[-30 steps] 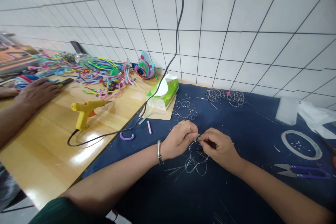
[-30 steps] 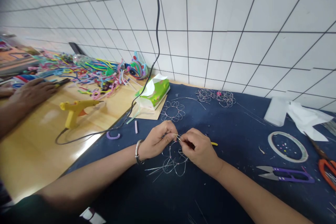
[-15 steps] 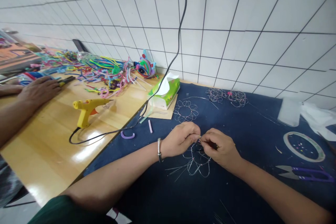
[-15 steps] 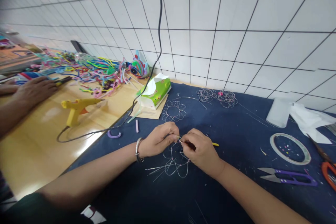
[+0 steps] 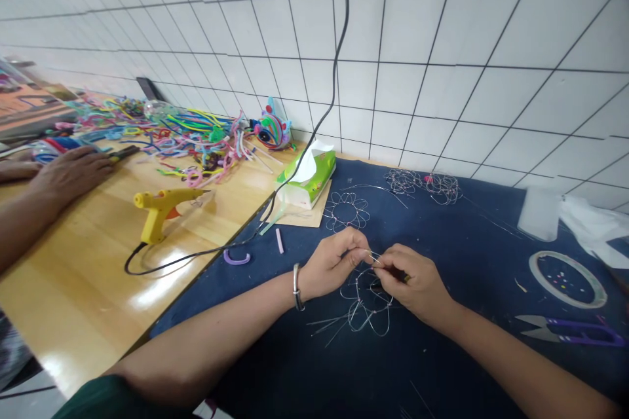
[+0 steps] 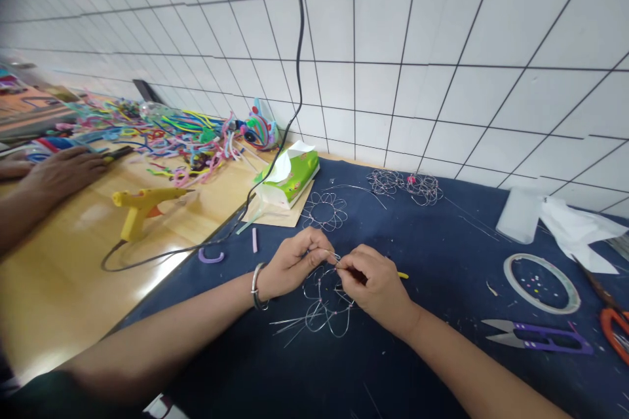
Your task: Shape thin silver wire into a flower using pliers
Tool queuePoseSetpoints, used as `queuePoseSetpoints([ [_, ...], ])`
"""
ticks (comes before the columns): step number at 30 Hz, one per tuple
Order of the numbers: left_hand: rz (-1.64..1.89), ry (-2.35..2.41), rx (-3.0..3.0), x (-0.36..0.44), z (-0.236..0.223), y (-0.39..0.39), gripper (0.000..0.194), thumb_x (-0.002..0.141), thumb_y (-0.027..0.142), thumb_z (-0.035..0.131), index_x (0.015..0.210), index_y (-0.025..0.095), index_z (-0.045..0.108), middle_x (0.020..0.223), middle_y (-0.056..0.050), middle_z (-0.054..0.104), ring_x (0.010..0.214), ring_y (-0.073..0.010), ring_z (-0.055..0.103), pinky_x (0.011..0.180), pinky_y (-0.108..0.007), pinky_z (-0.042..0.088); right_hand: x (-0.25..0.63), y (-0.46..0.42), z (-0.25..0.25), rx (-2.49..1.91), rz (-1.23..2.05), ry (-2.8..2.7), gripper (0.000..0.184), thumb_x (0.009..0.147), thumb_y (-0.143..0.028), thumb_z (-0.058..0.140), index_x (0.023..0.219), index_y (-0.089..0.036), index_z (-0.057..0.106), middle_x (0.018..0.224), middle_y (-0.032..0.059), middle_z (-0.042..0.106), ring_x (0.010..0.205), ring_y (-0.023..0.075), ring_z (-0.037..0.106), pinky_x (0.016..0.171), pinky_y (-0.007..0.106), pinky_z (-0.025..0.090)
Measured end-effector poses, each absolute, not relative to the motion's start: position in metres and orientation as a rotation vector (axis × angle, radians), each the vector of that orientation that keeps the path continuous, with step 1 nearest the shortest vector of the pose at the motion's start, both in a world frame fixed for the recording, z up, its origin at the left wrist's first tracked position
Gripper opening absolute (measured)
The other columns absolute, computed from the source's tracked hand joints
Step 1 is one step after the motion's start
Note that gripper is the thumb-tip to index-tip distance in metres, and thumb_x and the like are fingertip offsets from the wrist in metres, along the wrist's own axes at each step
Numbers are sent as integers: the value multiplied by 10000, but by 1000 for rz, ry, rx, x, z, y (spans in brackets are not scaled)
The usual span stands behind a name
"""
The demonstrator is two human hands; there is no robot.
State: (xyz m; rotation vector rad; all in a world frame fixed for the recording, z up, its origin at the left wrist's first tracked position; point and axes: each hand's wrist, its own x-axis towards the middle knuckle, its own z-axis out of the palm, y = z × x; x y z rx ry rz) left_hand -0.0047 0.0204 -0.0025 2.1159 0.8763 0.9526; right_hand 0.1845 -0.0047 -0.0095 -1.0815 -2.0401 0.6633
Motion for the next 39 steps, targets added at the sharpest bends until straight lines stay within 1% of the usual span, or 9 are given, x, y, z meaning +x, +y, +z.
queuePoseSetpoints([
  [11,960,800,2177,-4,0,20,157,883,206,405,852,144,546,792,-36,573,737,-108,534,676,-243,439,184,-6,-6,-1208,762,-1945,104,784,-206,521,699,-191,580,681,-2,524,579,91,460,540,233,388],
  [21,910,688,2399,-6,-2,26,143,880,207,393,857,162,527,779,-27,585,743,-126,528,729,-288,435,184,-7,-8,-1184,784,-1947,85,767,-189,528,720,-199,598,701,-7,558,588,89,494,539,225,400],
  [27,866,661,2424,-6,-2,28,132,879,212,386,828,157,495,759,-25,570,720,-121,519,696,-272,435,184,-7,-6,-1169,772,-1988,90,753,-168,522,710,-199,594,696,-7,556,594,91,497,535,222,397],
  [34,785,722,2349,-7,0,29,163,886,180,354,800,156,491,723,-8,558,669,-95,524,664,-238,437,182,-7,-3,-1167,743,-2022,112,763,-175,506,698,-201,594,669,-8,530,566,86,468,526,224,387],
  [39,721,701,2393,-6,-5,31,109,872,192,401,831,155,495,757,-14,570,693,-99,535,661,-236,443,183,-7,-4,-1160,724,-2021,105,770,-184,509,695,-199,581,670,-9,526,564,84,458,515,222,374],
])
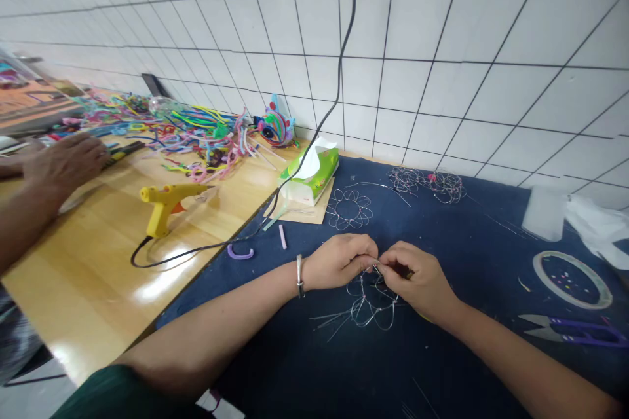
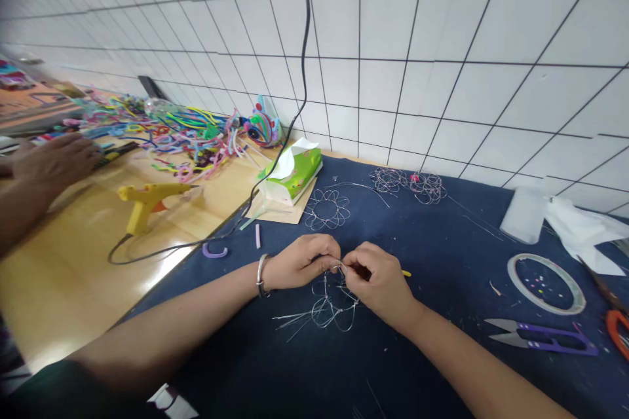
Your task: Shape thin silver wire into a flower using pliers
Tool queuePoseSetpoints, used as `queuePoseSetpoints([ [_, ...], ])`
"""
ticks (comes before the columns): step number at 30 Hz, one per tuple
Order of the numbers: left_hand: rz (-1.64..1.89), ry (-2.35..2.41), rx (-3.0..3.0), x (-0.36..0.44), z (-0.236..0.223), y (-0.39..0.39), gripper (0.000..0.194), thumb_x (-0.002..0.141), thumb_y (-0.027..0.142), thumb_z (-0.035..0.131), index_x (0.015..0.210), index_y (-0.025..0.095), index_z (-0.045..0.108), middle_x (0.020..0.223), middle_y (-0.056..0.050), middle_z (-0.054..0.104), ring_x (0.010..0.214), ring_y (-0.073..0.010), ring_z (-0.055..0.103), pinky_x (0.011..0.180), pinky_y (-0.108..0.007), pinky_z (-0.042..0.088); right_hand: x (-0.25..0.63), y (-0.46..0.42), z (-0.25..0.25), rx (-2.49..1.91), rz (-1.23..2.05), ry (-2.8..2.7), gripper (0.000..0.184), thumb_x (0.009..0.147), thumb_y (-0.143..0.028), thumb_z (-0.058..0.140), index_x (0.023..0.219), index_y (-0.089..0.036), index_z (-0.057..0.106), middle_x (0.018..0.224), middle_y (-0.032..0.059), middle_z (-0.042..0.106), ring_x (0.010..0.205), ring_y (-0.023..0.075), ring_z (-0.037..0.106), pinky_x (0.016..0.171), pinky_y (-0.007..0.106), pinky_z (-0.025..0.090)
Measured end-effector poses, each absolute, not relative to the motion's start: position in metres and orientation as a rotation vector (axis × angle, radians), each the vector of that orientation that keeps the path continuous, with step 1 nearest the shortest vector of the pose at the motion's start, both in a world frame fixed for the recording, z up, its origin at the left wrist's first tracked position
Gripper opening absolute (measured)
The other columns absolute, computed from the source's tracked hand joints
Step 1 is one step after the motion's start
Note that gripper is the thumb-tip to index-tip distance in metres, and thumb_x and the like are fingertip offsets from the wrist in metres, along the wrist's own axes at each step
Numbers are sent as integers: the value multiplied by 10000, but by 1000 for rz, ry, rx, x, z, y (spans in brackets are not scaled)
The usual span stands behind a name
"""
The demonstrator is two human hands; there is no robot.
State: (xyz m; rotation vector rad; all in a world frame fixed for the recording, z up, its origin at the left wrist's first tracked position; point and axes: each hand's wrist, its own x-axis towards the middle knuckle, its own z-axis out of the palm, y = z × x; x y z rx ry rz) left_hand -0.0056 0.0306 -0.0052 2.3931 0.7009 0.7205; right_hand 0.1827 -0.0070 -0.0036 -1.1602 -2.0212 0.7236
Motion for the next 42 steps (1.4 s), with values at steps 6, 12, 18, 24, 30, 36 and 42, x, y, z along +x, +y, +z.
queuePoseSetpoints([
  [6,788,764,2325,-6,-5,30,140,879,176,396,815,156,520,772,-11,568,700,-89,535,666,-223,436,184,-6,-7,-1180,729,-2019,102,768,-172,514,701,-199,586,671,-5,522,570,89,457,523,227,375],
  [12,868,761,2386,-8,0,30,151,876,171,392,817,152,530,777,-19,569,737,-102,522,696,-240,433,184,-6,-9,-1180,749,-2013,100,766,-174,511,728,-204,598,699,-4,540,585,92,476,540,231,387],
  [18,842,688,2588,-13,0,34,128,871,155,382,858,156,509,811,-24,598,731,-118,508,719,-272,429,185,-6,-9,-1196,767,-2001,93,769,-175,515,734,-203,596,714,-4,550,600,95,483,559,237,393],
  [24,826,701,2648,-14,0,34,135,871,167,377,861,158,510,806,-28,602,731,-124,515,722,-278,434,184,-6,-9,-1201,782,-1998,85,770,-180,522,731,-200,595,715,-1,544,608,97,480,567,241,393],
  [30,914,770,2596,-12,-2,32,129,867,162,372,839,153,498,797,-29,596,723,-120,517,694,-271,440,182,-5,-9,-1211,788,-1990,82,772,-191,523,729,-203,591,709,-5,537,595,95,472,560,241,390],
  [36,922,708,2689,-13,-4,32,84,835,140,415,854,157,495,769,-16,583,695,-116,499,674,-260,434,183,-5,-10,-1213,792,-1962,71,768,-199,530,730,-201,590,726,-5,548,617,98,490,567,238,394],
  [42,853,680,2709,-14,0,32,102,841,142,401,862,153,500,755,-23,581,706,-123,504,686,-266,440,183,-5,-11,-1218,795,-1954,70,768,-205,535,727,-201,592,723,-5,545,610,96,483,558,236,390],
])
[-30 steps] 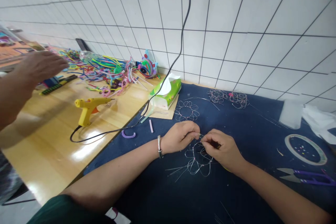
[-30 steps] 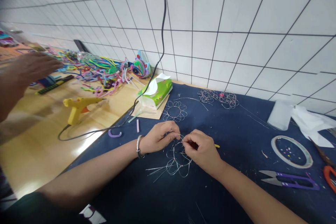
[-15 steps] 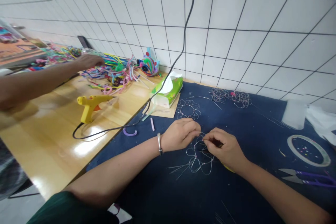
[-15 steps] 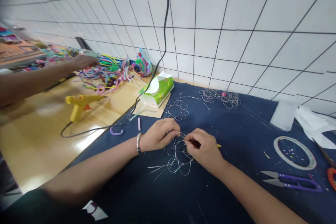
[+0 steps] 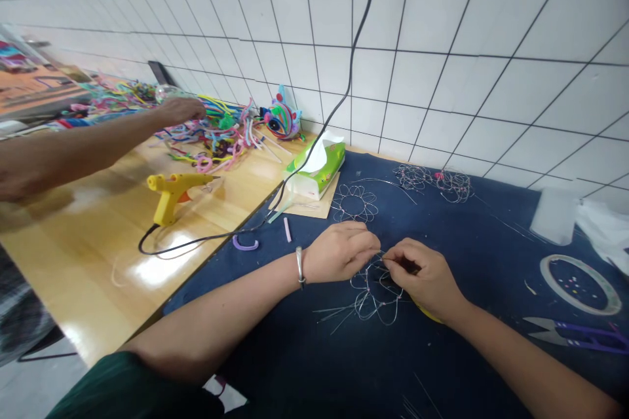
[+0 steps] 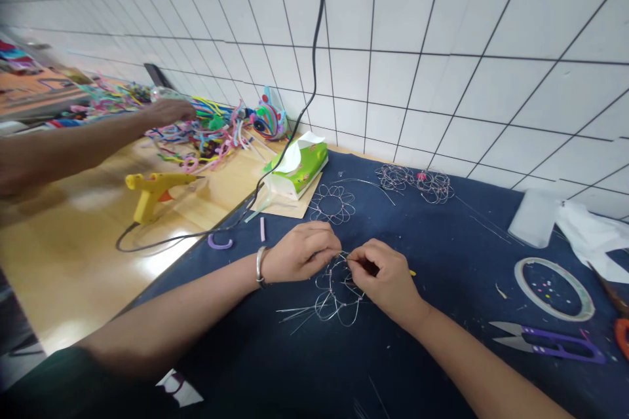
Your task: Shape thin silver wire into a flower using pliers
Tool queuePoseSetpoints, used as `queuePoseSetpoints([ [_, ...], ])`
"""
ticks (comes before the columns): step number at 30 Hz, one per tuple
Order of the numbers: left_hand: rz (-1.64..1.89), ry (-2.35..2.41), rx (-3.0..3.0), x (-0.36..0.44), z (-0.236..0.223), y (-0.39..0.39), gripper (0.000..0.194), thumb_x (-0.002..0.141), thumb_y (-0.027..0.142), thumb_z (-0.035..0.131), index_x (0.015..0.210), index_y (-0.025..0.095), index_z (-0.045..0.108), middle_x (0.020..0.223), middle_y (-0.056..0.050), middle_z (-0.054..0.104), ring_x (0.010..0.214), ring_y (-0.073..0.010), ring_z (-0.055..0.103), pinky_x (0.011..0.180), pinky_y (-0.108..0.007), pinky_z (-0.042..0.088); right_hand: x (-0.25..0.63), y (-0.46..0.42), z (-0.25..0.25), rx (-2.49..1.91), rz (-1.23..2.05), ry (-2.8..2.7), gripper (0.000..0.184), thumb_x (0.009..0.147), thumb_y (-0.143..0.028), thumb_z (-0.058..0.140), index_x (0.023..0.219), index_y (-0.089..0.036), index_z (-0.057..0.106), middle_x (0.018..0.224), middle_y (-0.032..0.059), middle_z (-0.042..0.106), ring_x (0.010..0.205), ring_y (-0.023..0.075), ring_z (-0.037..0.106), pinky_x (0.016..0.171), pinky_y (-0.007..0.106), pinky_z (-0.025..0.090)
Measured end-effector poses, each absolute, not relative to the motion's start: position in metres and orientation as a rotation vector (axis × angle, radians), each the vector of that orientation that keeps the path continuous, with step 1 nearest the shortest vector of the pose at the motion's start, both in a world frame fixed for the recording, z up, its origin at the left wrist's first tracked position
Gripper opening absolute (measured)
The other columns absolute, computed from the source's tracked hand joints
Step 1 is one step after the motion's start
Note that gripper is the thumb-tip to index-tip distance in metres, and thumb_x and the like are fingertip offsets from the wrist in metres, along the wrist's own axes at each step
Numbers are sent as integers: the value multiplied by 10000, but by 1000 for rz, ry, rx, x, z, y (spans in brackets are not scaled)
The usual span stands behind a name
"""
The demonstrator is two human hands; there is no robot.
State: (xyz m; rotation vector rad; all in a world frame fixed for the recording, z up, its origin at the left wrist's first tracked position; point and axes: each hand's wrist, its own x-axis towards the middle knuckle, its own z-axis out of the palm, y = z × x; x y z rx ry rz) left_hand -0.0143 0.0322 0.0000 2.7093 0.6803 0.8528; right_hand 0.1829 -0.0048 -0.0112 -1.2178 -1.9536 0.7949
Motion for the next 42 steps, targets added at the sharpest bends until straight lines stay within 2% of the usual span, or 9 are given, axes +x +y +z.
queuePoseSetpoints([
  [6,765,642,2712,-15,4,33,110,851,153,397,847,156,506,730,-19,572,695,-121,502,671,-259,435,183,-5,-9,-1224,774,-1971,78,776,-199,523,737,-202,591,714,-1,541,610,100,477,560,238,390],
  [19,891,700,2666,-12,-1,31,95,853,147,402,851,153,497,792,-23,592,705,-116,496,688,-263,435,183,-5,-7,-1202,777,-1988,82,765,-194,523,737,-203,600,720,0,556,610,99,491,568,238,402],
  [42,802,669,2717,-14,1,32,115,859,156,383,866,152,498,766,-29,571,721,-129,492,706,-271,431,183,-5,-8,-1218,775,-1996,83,776,-205,520,738,-201,594,731,4,555,614,101,492,562,241,403],
])
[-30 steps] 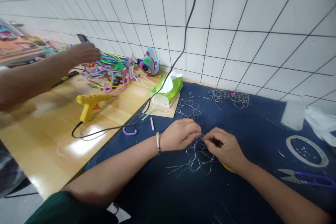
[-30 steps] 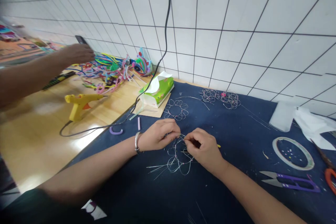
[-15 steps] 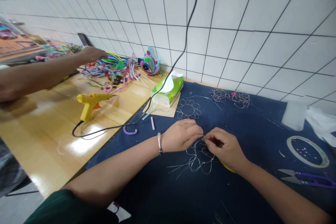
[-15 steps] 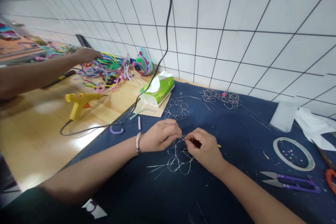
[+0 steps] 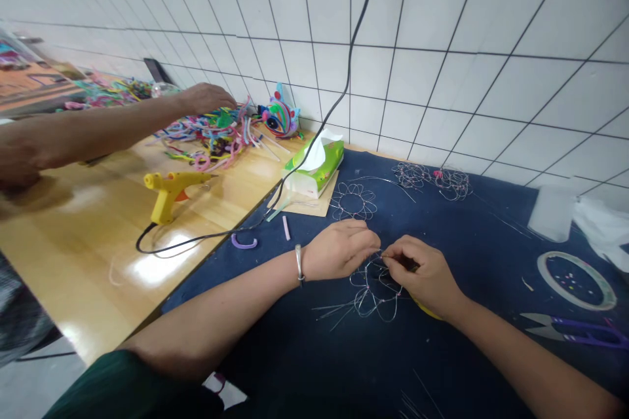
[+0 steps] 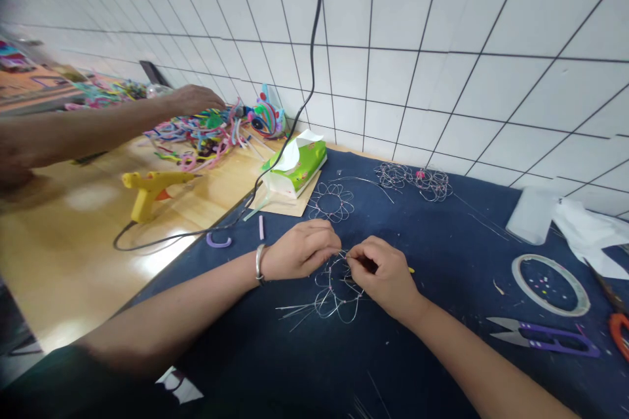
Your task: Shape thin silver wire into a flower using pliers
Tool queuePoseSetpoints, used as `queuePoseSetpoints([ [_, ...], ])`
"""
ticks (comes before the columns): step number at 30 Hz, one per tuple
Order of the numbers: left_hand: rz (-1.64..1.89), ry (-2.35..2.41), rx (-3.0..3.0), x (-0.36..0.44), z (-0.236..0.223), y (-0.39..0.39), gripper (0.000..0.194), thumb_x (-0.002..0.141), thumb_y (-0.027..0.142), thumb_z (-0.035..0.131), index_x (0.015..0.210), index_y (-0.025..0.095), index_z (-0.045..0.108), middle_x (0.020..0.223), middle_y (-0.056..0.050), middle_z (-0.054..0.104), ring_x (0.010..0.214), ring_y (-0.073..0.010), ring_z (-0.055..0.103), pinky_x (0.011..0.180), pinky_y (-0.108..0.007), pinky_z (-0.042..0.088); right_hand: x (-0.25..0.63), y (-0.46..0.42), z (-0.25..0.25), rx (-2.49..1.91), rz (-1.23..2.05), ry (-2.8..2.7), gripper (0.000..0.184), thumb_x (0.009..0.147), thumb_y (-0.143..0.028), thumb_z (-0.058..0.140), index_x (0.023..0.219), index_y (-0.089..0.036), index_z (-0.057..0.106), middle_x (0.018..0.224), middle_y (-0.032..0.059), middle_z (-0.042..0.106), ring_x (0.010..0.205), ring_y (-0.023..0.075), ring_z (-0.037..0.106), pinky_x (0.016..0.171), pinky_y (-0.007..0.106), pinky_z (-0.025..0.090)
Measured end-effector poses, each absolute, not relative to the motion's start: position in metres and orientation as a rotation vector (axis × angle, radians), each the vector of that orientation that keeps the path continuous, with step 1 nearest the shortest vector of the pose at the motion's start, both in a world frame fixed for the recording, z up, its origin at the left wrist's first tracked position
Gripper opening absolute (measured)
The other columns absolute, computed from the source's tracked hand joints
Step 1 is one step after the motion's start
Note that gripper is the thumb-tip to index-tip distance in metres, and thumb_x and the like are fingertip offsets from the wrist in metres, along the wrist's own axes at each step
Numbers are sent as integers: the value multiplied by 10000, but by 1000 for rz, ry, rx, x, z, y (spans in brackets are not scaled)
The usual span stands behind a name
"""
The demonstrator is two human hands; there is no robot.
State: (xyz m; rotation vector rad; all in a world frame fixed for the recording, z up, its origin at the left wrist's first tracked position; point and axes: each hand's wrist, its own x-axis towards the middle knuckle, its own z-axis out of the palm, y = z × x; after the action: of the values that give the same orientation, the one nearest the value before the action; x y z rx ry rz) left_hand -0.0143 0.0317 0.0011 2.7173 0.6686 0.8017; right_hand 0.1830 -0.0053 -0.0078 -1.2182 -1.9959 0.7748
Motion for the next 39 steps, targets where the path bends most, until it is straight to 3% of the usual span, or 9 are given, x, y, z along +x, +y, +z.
queuePoseSetpoints([
  [39,825,689,2744,-17,2,31,136,881,189,368,890,154,499,787,-30,573,748,-127,508,722,-269,444,181,-6,-7,-1189,698,-2038,81,774,-189,513,761,-210,591,753,5,560,649,112,512,582,251,420],
])
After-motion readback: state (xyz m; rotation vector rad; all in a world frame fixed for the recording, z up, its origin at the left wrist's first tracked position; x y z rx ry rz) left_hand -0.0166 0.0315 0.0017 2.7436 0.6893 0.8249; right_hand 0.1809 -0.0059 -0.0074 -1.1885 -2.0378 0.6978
